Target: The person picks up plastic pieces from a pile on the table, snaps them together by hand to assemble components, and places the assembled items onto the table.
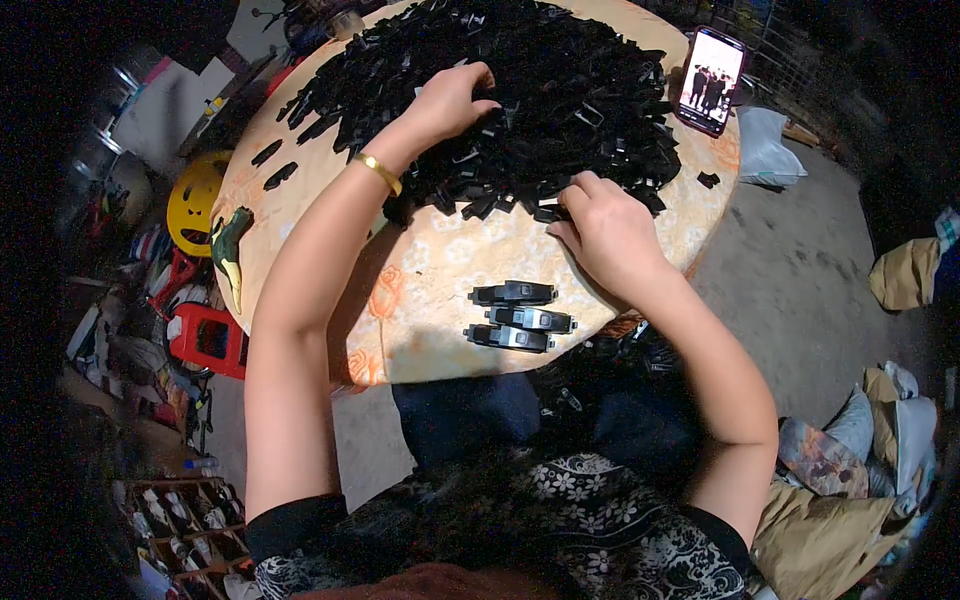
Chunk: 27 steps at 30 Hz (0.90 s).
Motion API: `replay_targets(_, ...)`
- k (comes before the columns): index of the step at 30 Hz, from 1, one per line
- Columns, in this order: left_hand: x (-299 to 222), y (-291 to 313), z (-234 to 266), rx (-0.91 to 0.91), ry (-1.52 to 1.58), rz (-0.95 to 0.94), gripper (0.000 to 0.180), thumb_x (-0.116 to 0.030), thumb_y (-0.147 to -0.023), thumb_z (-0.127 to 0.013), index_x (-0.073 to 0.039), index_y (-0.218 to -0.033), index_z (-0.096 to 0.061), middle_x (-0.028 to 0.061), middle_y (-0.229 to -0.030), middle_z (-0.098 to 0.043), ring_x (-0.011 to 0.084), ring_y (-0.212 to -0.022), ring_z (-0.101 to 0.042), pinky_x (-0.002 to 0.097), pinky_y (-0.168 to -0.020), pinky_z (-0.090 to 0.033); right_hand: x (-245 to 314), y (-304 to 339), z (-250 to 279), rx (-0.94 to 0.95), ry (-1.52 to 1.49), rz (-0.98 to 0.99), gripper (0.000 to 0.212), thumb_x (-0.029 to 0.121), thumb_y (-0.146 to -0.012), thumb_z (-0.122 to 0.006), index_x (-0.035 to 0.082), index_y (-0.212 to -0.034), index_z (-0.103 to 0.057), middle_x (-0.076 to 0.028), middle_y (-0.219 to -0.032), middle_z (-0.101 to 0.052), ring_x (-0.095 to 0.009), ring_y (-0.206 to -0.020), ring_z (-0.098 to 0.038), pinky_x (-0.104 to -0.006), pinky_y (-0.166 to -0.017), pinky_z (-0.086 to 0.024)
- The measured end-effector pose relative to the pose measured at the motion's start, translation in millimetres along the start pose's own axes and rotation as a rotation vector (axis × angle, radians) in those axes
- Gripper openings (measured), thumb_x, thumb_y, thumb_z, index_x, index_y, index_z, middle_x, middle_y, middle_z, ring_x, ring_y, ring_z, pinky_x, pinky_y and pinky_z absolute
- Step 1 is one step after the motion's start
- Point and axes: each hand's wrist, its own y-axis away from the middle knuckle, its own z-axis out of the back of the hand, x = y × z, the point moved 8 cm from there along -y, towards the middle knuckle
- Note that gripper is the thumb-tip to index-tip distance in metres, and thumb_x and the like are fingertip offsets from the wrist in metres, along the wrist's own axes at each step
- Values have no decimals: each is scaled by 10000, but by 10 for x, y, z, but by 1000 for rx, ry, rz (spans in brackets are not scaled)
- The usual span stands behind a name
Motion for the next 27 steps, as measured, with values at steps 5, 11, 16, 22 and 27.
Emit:
replay_targets(5, 48, -45, -60, 57, 200, -40, 331, -147, -782, -771, -15, -1030, -595, 152, -997, -662, 299, -938, -642, 377, -813, -521, 12, -55, -73, 3, -98, 67, 248, 164, -772, -711, 31, -974, -657, -108, -864, -604, -287, -876, -614, -394, -743, -515)
replay_targets(11, 122, 421, 352, -29, 462, 137, 481, -147, -728, -822, -41, -1130, -580, 56, -952, -643, 149, -871, -602, 309, -793, -507, -36, -40, -57, 228, -157, -39, 285, 114, -736, -660, 12, -1002, -654, -149, -896, -627, -327, -882, -617, -418, -791, -513)
replay_targets(16, -158, 1480, 692, 302, 277, -39, 373, -103, -640, -825, -10, -900, -574, 124, -821, -600, 279, -774, -589, 372, -708, -473, -7, 17, 32, 168, -374, -37, 309, 89, -722, -611, -22, -1007, -653, -195, -941, -629, -362, -897, -618, -432, -824, -508)
replay_targets(22, -132, 2079, 425, 401, 468, 47, 322, -81, -661, -805, -2, -843, -551, 146, -784, -563, 323, -770, -568, 390, -683, -452, 97, 29, 18, 226, -302, 33, 293, 83, -724, -613, -24, -994, -660, -194, -944, -643, -370, -910, -621, -425, -834, -508)
replay_targets(27, -366, 1579, 205, 273, 470, -158, 296, -113, -698, -775, 9, -835, -542, 151, -777, -546, 333, -785, -561, 411, -685, -444, 21, 35, 53, 187, -307, 22, 299, 88, -732, -634, -18, -1011, -653, -182, -915, -631, -359, -860, -622, -410, -781, -511)
